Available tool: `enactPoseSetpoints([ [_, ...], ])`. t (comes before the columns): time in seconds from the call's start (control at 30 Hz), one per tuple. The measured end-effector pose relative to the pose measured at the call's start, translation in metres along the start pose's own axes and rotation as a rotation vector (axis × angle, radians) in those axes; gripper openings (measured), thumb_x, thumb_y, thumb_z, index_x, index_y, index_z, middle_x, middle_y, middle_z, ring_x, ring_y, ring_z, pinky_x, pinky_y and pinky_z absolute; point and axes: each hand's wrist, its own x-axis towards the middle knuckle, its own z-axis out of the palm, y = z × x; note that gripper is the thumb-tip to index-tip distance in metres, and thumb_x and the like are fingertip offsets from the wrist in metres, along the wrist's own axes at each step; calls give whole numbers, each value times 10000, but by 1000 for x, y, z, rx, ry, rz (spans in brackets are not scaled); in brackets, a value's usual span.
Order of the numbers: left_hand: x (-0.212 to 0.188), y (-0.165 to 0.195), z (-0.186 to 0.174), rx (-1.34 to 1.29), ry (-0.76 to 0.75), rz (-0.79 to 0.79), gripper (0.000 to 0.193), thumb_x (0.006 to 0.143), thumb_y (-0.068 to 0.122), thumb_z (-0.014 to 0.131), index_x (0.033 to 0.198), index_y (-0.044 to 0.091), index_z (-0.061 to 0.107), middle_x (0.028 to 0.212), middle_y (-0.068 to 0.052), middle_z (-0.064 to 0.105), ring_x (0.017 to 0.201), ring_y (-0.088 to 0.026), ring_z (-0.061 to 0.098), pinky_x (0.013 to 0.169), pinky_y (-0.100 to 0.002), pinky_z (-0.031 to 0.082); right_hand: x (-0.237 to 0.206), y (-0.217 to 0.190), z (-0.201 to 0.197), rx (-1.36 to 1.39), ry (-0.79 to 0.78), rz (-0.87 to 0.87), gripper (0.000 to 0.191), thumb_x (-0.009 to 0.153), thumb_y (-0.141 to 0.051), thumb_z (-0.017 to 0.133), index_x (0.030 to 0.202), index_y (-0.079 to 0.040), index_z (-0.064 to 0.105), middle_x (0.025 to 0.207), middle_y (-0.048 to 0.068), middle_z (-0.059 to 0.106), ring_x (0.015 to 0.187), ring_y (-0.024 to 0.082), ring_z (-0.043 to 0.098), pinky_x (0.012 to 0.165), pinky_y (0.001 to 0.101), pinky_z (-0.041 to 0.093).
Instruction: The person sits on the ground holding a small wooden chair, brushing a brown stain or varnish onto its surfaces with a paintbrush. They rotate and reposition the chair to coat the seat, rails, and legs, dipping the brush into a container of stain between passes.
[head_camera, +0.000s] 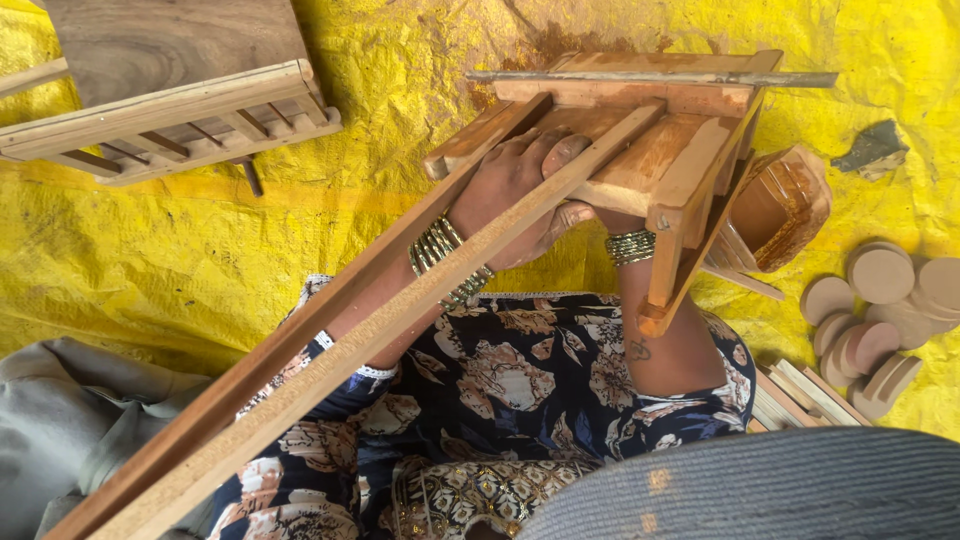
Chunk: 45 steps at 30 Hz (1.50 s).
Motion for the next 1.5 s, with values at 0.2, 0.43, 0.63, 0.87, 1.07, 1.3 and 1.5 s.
enactPoseSetpoints([
  [0.2, -2, -2, 5, -20, -47, -36, 681, 1025, 571, 519, 1443, 42, 423, 1330, -258, 577, 1126, -433, 630, 955, -550, 498, -2, -4, -1, -2, 7, 8, 346, 1023, -158, 720, 1328, -16, 639, 1201, 143, 709, 1052, 251, 694, 868, 384, 580],
  [0.43, -2, -3, 6, -9, 13, -17, 657, 1032, 540, 557, 1429, 31, 432, 1319, -233, 579, 1150, -436, 625, 971, -538, 508, 3, -19, -1, 8, 1, 12, 341, 1022, -154, 719, 1324, -16, 640, 1201, 143, 709, 1054, 250, 694, 871, 382, 579],
  [0.63, 2, -5, -3, -163, -33, -74, 640, 995, 485, 639, 1396, 26, 445, 1334, -225, 580, 1108, -436, 631, 911, -516, 515, 3, -29, -5, 6, 6, 13, 337, 1021, -150, 718, 1321, -16, 642, 1201, 143, 710, 1056, 250, 693, 874, 381, 579],
  [0.87, 6, -4, -5, -147, 23, -81, 630, 993, 469, 654, 1394, 28, 449, 1333, -214, 577, 1088, -442, 632, 914, -519, 523, 9, -32, -1, 21, 8, 11, 332, 1020, -146, 717, 1317, -16, 643, 1201, 143, 710, 1058, 250, 693, 877, 378, 578],
  [1.07, 5, -4, -6, -180, -19, -95, 648, 987, 467, 658, 1408, 24, 444, 1346, -224, 575, 1115, -441, 633, 916, -523, 524, 1, -15, -4, 17, 11, 30, 328, 1019, -142, 716, 1313, -16, 645, 1201, 143, 711, 1059, 250, 693, 879, 377, 578],
  [1.3, 6, -1, -9, -153, 1, -65, 644, 986, 465, 653, 1400, 19, 440, 1329, -227, 576, 1144, -442, 615, 941, -531, 506, 3, -1, 0, 27, 11, 21, 323, 1018, -138, 715, 1310, -16, 647, 1201, 142, 711, 1061, 250, 692, 882, 375, 577],
  [1.5, 4, -4, -1, -106, -52, -77, 648, 993, 490, 612, 1400, 9, 460, 1307, -241, 575, 1137, -445, 619, 951, -550, 491, 1, 0, -5, 16, 8, 31, 319, 1018, -134, 714, 1306, -16, 648, 1201, 142, 712, 1063, 250, 692, 885, 373, 577],
])
